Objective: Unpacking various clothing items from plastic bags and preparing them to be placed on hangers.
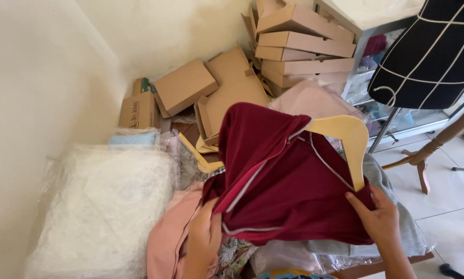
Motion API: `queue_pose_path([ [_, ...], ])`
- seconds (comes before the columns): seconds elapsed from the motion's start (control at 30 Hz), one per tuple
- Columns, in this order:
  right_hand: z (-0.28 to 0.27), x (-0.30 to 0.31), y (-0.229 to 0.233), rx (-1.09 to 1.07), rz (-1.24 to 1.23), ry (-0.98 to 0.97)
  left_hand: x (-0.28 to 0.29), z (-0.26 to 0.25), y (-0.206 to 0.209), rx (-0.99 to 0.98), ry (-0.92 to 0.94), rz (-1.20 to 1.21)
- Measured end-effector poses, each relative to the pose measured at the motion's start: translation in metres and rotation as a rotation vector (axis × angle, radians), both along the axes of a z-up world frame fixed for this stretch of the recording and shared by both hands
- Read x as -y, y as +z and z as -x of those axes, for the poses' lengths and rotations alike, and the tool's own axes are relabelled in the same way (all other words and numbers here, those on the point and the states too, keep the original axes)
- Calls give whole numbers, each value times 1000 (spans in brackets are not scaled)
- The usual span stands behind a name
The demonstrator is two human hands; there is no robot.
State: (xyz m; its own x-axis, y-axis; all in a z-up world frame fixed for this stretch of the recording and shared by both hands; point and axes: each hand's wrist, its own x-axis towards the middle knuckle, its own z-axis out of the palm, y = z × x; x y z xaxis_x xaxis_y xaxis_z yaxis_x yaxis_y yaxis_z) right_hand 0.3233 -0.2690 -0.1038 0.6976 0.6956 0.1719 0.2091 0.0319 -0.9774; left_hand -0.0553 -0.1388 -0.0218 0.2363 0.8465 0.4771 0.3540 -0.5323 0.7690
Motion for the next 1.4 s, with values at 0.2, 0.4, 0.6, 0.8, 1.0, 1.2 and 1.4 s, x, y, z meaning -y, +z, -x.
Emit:
queue_pose_path([
  [0.2, 3, 23, -27, 131, 367, -178, 3, -37, 35, -107, -354, 94],
  [0.4, -17, 65, -107, 246, 657, -378, -21, -57, -126, -340, -314, -48],
  [0.6, -6, 45, -68, 444, 1018, -297, -20, -55, -157, -380, -169, -38],
  [0.8, 60, -11, -10, 880, 309, -194, -11, -63, -77, -118, -215, 37],
  [1.0, 135, -66, -27, 315, 53, 378, -3, -68, -71, -129, -185, 238],
  [1.2, 141, -81, -33, 56, 325, 414, 6, -61, -80, 92, -331, 176],
  [1.4, 131, -77, -32, -148, 340, 515, 0, -70, -124, 354, -358, 542],
])
